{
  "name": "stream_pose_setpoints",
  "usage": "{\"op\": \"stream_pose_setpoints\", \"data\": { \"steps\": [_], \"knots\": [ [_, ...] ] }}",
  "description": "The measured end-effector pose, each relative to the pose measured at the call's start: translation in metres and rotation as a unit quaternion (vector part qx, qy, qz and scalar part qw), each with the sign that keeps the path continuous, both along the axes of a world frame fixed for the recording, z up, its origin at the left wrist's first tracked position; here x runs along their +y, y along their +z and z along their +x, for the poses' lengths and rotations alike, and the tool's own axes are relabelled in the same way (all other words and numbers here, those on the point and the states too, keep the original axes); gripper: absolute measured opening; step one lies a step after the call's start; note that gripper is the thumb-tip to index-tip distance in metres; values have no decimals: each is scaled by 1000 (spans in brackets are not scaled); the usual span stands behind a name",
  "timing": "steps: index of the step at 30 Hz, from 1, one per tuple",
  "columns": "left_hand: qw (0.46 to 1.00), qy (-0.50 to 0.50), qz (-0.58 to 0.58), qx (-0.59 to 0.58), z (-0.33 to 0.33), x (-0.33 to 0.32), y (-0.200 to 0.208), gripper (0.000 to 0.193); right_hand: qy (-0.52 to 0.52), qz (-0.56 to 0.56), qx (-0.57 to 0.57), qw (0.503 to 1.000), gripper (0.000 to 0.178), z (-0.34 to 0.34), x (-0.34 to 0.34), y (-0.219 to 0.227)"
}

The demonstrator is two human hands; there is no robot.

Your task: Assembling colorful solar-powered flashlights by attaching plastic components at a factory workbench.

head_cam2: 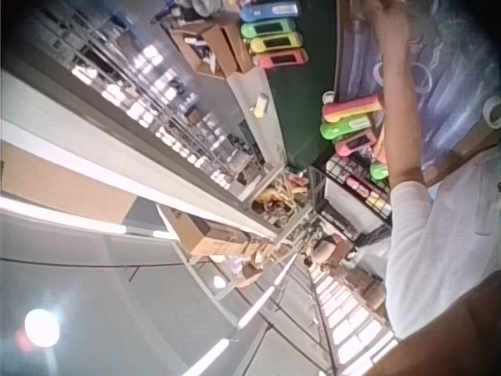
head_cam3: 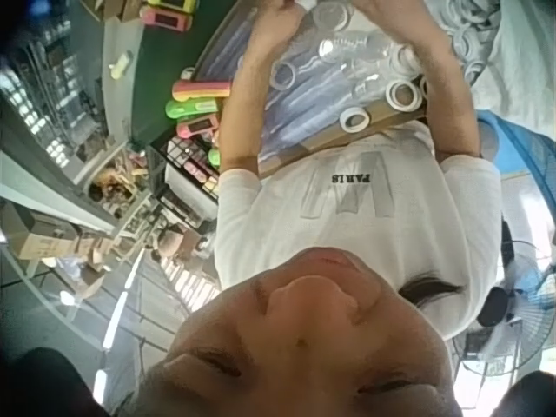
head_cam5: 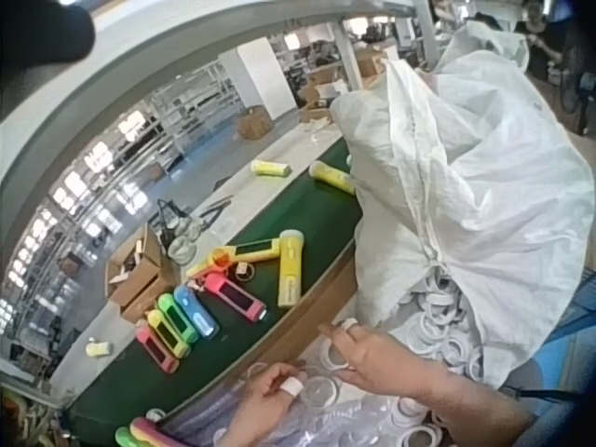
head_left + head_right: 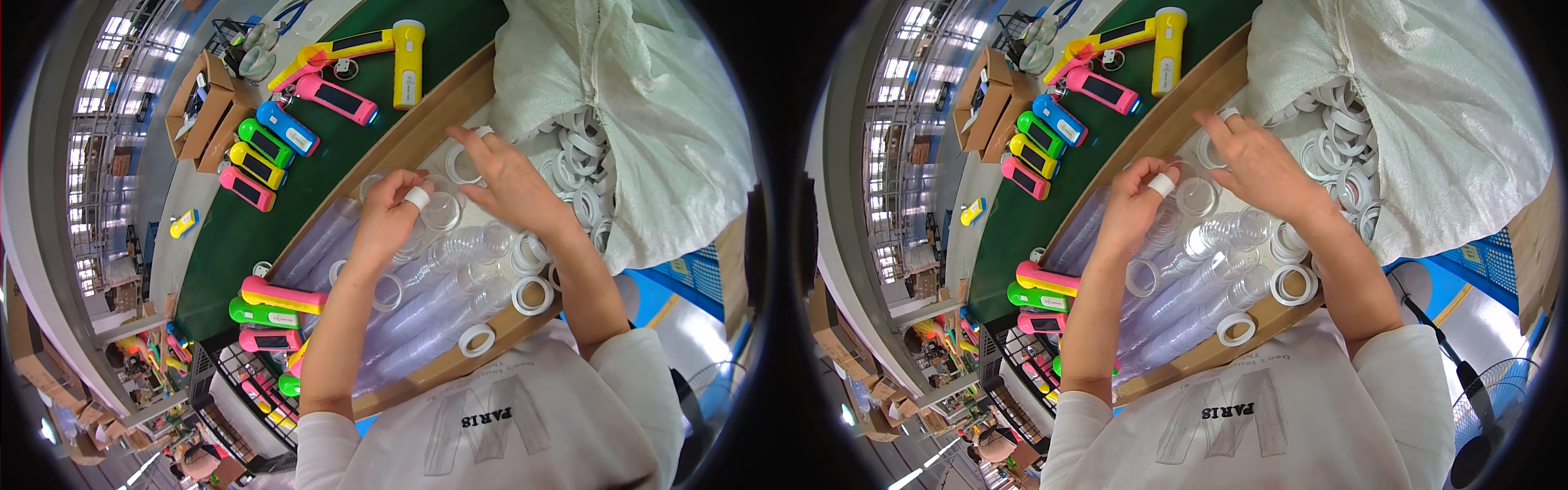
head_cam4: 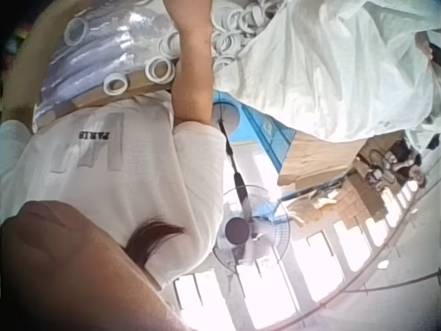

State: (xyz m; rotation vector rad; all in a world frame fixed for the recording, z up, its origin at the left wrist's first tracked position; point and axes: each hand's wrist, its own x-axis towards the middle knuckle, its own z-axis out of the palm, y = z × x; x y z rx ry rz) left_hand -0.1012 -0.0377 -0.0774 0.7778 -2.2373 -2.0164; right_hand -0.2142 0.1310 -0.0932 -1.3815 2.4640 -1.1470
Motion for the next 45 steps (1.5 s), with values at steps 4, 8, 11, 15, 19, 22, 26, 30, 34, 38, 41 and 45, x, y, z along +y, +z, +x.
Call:
{"op": "stream_pose_setpoints", "data": {
  "steps": [4,8,11,15,19,22,26,30,34,38,41,45],
  "knots": [
    [996,27,-58,54,9,-11,6,12,39,21,-43,998,75,-1,-1,9],
    [997,31,5,64,-7,-3,26,16,108,-127,-81,983,74,3,-8,13],
    [970,-14,-208,125,-33,-8,28,20,98,-158,-87,979,77,5,-5,23],
    [885,15,-432,174,-109,-78,27,17,74,-188,-146,968,75,2,-13,24],
    [623,-28,-780,49,-193,-137,-11,48,114,-208,-280,930,75,2,-16,19],
    [642,-84,-758,-83,-226,-139,-13,53,128,-225,-323,910,76,-1,-11,17],
    [657,-137,-724,-160,-223,-150,-9,47,108,-268,-377,880,79,-6,-12,16],
    [626,-191,-749,-103,-146,-164,-8,49,101,-278,-399,868,82,-5,-15,16],
    [605,-190,-767,-98,-63,-181,3,53,96,-275,-369,883,75,1,-20,12],
    [830,26,-551,81,5,-160,40,50,113,-263,-352,891,73,14,-24,11],
    [953,149,-178,196,40,-129,71,40,131,-251,-379,881,73,22,-28,9],
    [947,117,8,298,64,-79,102,47,139,-212,-385,888,77,31,-31,1]
  ]
}}
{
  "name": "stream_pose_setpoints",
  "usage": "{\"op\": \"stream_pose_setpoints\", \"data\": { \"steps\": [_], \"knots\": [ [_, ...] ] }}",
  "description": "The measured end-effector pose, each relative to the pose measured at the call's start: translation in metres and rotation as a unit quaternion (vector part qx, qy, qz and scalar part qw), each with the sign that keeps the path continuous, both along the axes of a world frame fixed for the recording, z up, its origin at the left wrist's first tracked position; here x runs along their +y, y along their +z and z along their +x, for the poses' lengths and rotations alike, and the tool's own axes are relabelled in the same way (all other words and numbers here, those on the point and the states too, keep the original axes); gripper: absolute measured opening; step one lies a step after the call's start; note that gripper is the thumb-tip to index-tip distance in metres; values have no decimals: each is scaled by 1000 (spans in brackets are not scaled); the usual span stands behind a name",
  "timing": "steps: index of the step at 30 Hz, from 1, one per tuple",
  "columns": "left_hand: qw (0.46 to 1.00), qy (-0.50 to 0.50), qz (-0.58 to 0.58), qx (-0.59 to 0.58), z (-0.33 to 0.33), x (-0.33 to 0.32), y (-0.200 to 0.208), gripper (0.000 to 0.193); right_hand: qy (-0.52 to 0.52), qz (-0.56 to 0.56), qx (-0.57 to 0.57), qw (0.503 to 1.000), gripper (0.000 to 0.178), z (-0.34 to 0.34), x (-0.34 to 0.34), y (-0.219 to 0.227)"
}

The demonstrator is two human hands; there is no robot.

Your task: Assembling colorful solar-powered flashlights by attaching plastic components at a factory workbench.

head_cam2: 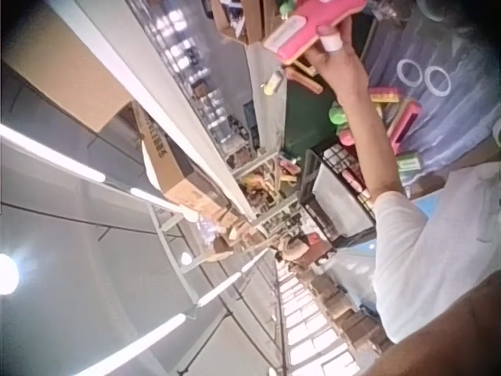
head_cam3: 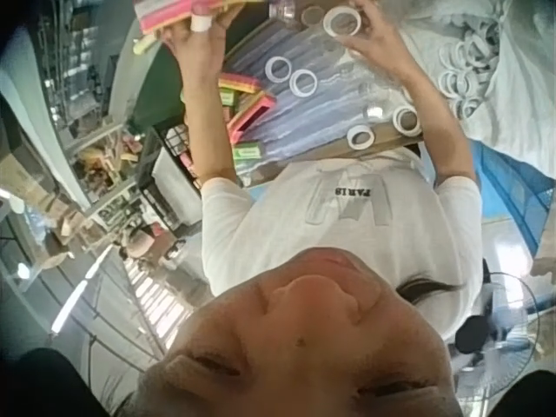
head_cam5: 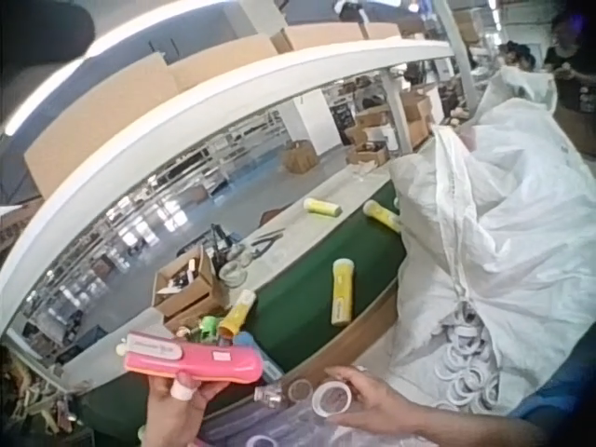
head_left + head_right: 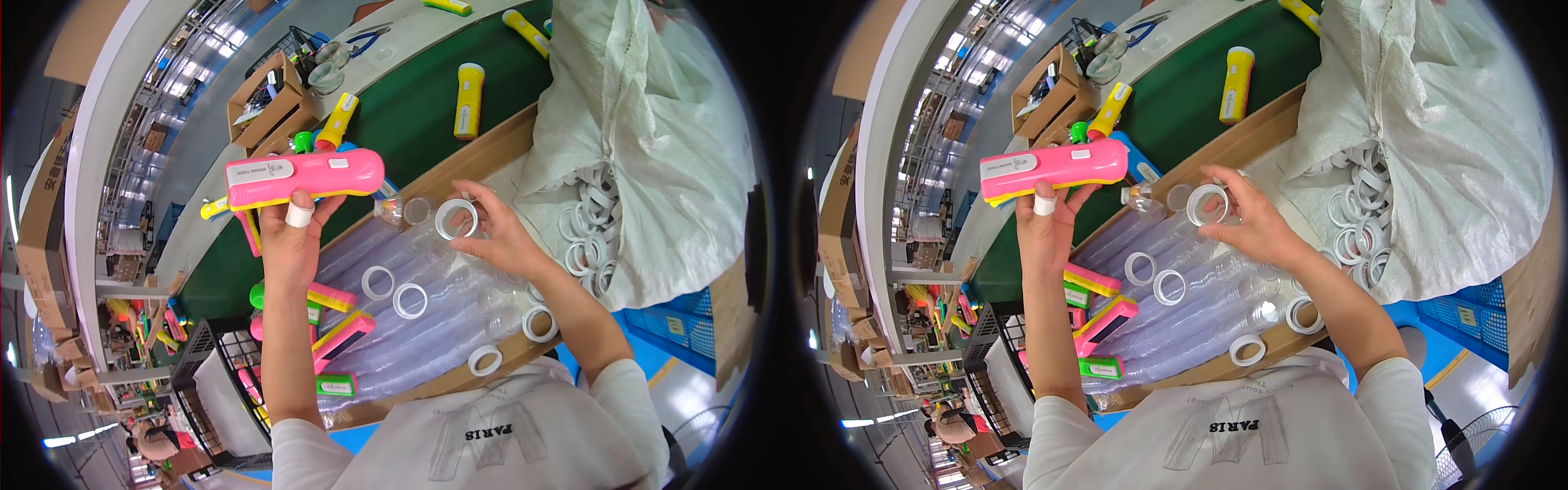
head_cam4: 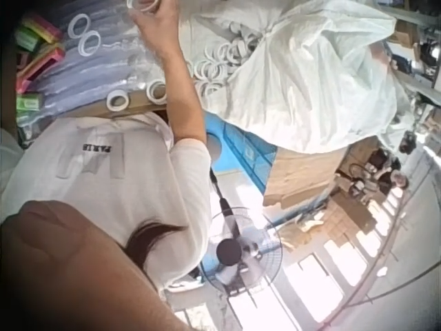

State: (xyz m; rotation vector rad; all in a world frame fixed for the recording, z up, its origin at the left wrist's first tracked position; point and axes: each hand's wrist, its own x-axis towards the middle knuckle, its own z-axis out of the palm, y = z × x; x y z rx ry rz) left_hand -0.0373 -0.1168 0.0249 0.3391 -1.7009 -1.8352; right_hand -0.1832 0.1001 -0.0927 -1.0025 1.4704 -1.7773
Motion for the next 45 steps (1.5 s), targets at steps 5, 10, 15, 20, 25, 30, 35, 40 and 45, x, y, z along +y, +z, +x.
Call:
{"op": "stream_pose_setpoints", "data": {
  "steps": [5,10,15,20,25,30,35,40,45],
  "knots": [
    [998,-66,-18,6,21,47,11,62,45,9,-35,998,82,23,-2,17],
    [959,-222,-170,-35,28,57,7,70,90,18,-59,994,82,28,0,28],
    [904,-333,-186,-191,36,63,9,67,99,14,-51,994,61,23,0,12],
    [982,-139,-124,31,45,54,-10,64,93,23,18,995,43,16,5,13],
    [996,-42,-78,-11,55,61,-26,62,102,38,87,990,63,17,14,30],
    [997,-21,-72,-26,62,72,-30,71,117,-23,-99,988,79,23,20,43],
    [999,-38,-33,-12,63,86,-39,61,139,-3,-70,988,76,21,23,45],
    [995,-2,-86,46,55,113,-61,66,21,-120,-205,971,56,53,11,32],
    [997,43,-26,59,75,137,-77,70,12,-166,41,985,35,53,14,58]
  ]
}}
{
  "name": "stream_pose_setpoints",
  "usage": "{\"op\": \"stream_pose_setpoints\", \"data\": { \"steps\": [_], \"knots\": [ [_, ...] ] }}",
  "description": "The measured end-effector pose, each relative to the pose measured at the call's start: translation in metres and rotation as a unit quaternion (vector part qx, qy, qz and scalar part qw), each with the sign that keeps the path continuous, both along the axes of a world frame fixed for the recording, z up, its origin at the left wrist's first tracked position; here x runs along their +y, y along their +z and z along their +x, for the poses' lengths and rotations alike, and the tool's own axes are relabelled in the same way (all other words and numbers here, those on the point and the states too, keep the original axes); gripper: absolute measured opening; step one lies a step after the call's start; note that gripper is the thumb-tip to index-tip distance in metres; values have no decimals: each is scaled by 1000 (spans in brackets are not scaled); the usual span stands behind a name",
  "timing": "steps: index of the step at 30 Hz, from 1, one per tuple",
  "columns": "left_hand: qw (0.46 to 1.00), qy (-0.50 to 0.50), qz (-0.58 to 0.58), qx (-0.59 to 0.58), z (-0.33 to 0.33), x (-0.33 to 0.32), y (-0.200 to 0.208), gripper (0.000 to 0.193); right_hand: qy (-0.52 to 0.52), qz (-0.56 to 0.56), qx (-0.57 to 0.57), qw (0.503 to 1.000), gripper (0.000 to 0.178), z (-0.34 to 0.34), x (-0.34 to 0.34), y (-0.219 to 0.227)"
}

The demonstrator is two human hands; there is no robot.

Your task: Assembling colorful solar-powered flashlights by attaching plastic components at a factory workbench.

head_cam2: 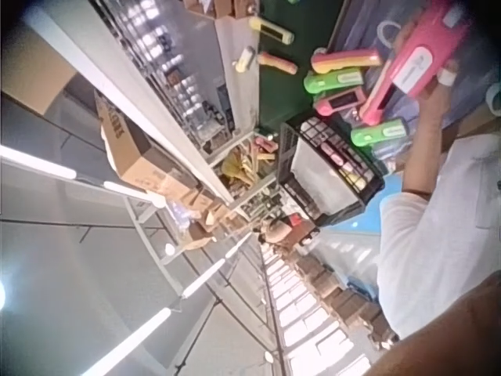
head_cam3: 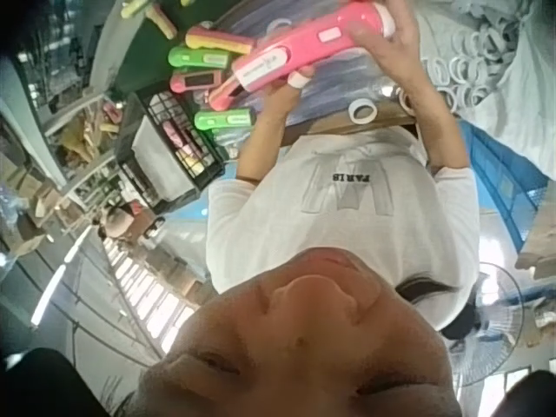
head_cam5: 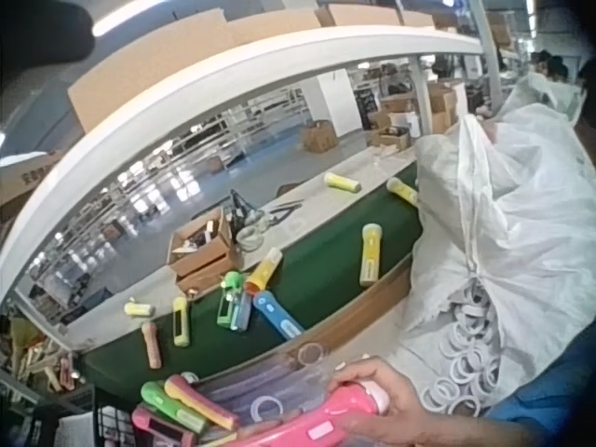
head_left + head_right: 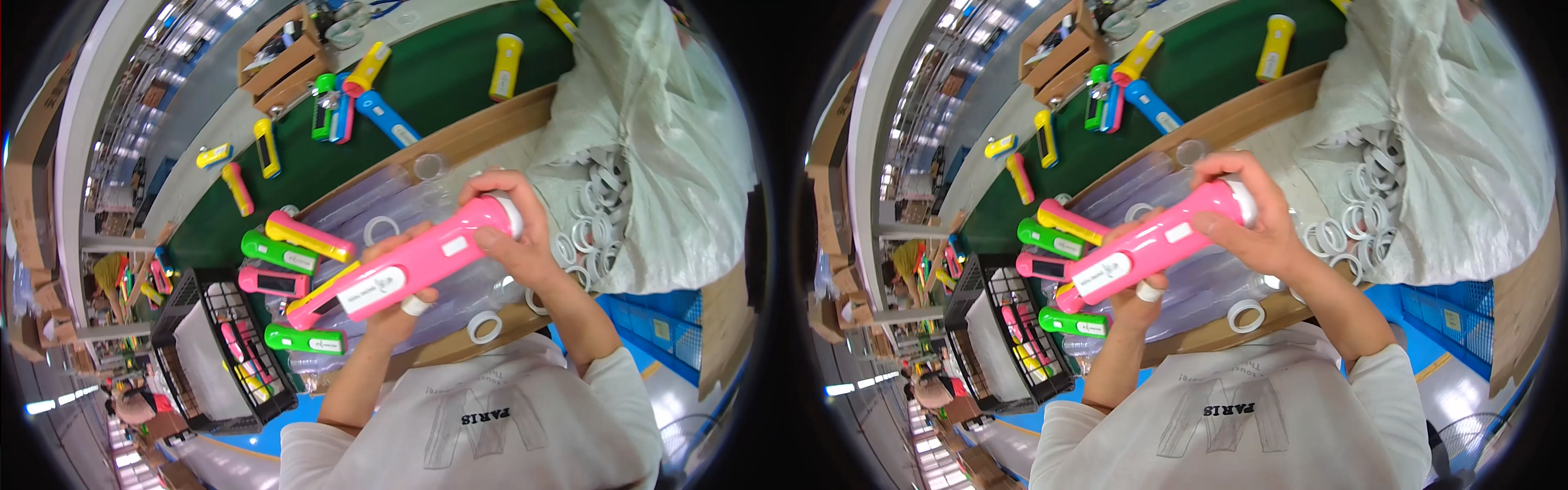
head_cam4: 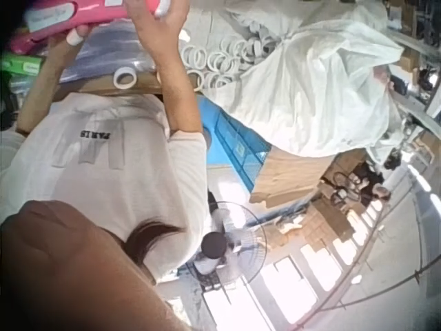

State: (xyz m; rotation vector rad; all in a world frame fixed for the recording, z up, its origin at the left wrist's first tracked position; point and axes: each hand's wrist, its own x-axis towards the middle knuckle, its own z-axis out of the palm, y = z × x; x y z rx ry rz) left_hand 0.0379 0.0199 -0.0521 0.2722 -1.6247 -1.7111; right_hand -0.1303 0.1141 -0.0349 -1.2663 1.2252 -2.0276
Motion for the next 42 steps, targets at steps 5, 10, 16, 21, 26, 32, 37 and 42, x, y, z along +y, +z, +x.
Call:
{"op": "stream_pose_setpoints", "data": {
  "steps": [5,10,16,21,26,32,37,42],
  "knots": [
    [943,-219,151,-202,34,-13,33,91,49,141,-244,958,29,-3,14,-1],
    [861,-220,280,-362,58,-20,70,75,38,62,155,985,33,13,21,15],
    [908,-264,-18,-327,63,-15,73,51,47,-139,368,918,38,21,35,50],
    [698,-19,-642,-316,15,-25,42,59,86,279,-363,885,40,-4,-2,-28],
    [920,-145,-152,-331,41,-29,54,49,48,91,155,982,47,-3,14,4],
    [848,2,-432,-308,-7,-21,20,51,-25,187,-162,969,39,-24,-19,-33],
    [930,-71,32,-360,-8,-13,15,48,71,228,-263,935,46,-37,-8,-5],
    [800,-305,481,-189,5,-20,-12,60,110,77,-370,919,44,-28,-3,-7]
  ]
}}
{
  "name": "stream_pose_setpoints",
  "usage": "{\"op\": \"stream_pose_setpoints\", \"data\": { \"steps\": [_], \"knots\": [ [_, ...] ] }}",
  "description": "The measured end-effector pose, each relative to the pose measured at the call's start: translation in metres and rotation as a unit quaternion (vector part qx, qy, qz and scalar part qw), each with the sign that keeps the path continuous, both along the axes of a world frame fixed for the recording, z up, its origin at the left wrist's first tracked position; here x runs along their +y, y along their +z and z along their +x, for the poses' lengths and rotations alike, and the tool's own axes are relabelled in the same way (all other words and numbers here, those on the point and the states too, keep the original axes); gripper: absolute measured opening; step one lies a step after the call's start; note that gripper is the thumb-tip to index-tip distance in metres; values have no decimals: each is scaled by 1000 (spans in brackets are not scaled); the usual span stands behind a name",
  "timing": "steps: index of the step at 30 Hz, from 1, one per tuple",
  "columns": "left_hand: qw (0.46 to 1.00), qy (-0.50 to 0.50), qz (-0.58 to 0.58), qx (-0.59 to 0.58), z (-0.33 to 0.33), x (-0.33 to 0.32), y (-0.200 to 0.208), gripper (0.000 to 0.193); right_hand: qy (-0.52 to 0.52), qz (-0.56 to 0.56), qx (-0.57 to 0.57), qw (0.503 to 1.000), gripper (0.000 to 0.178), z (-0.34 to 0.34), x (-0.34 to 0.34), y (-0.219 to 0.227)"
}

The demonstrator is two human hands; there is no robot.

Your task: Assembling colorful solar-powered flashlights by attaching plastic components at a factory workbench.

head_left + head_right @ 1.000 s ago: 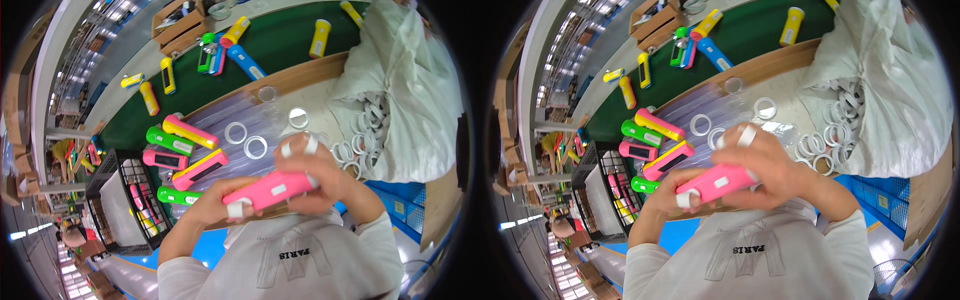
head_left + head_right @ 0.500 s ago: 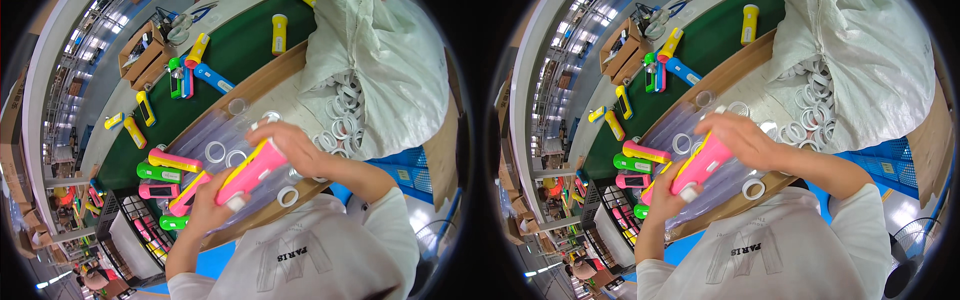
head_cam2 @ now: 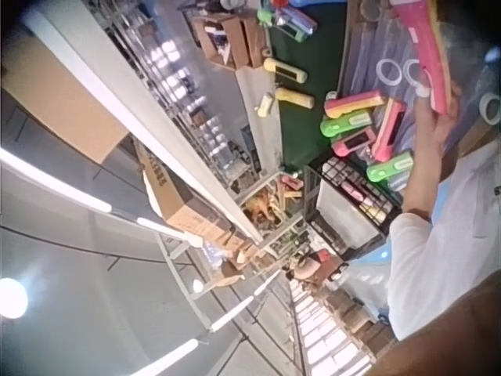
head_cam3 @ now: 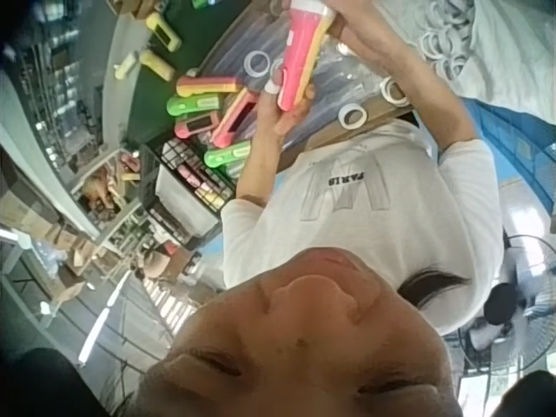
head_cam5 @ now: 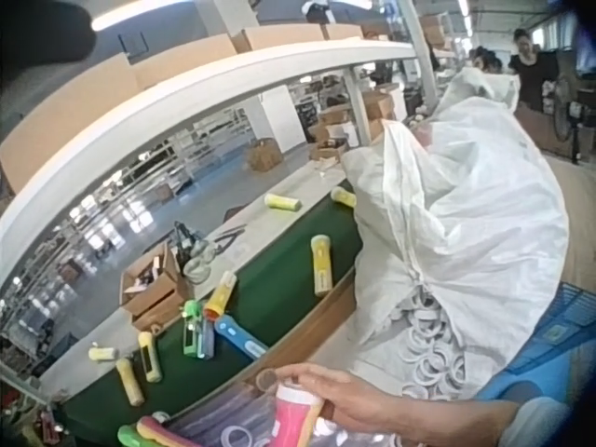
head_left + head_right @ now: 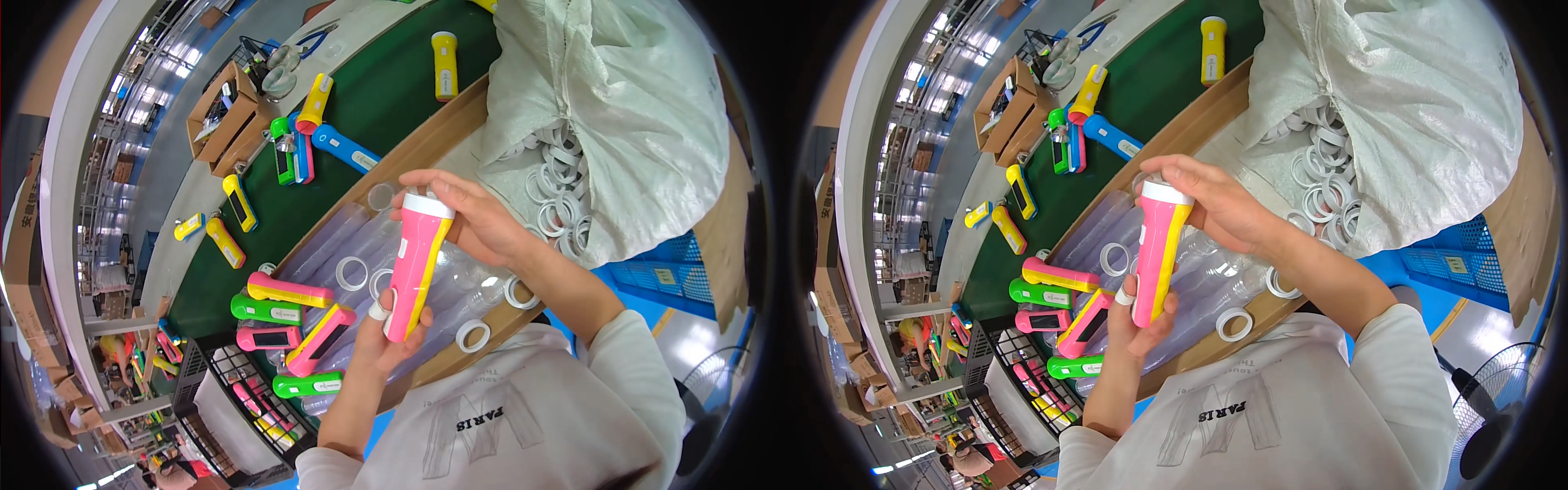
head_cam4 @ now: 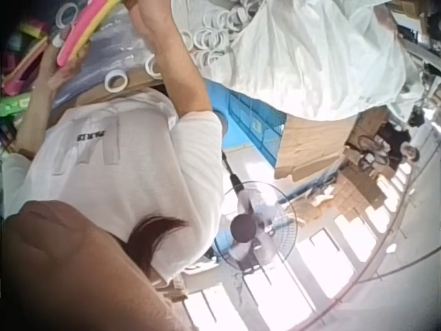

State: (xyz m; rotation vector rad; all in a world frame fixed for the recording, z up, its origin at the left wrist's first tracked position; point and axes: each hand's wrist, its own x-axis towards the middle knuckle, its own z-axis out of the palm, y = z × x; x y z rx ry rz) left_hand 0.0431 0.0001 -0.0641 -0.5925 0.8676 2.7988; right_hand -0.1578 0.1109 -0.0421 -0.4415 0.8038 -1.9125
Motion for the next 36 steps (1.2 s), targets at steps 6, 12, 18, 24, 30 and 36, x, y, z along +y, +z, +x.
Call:
{"op": "stream_pose_setpoints", "data": {
  "steps": [6,12,18,24,30,36],
  "knots": [
    [633,49,-772,39,-28,18,4,60,-55,78,-4,995,31,-2,-4,-13],
    [978,42,-201,-38,-29,43,15,46,-63,-1,-94,994,27,5,-1,-10],
    [971,30,237,17,-9,75,24,54,-7,-257,-196,946,25,24,8,-17],
    [758,20,-651,37,-6,50,14,52,-89,-120,-6,989,23,23,19,-17],
    [878,31,-477,-20,-18,48,3,44,-115,19,-29,993,23,14,18,-5],
    [945,27,-320,-55,-68,-6,19,38,-164,138,0,977,37,-29,19,-27]
  ]
}}
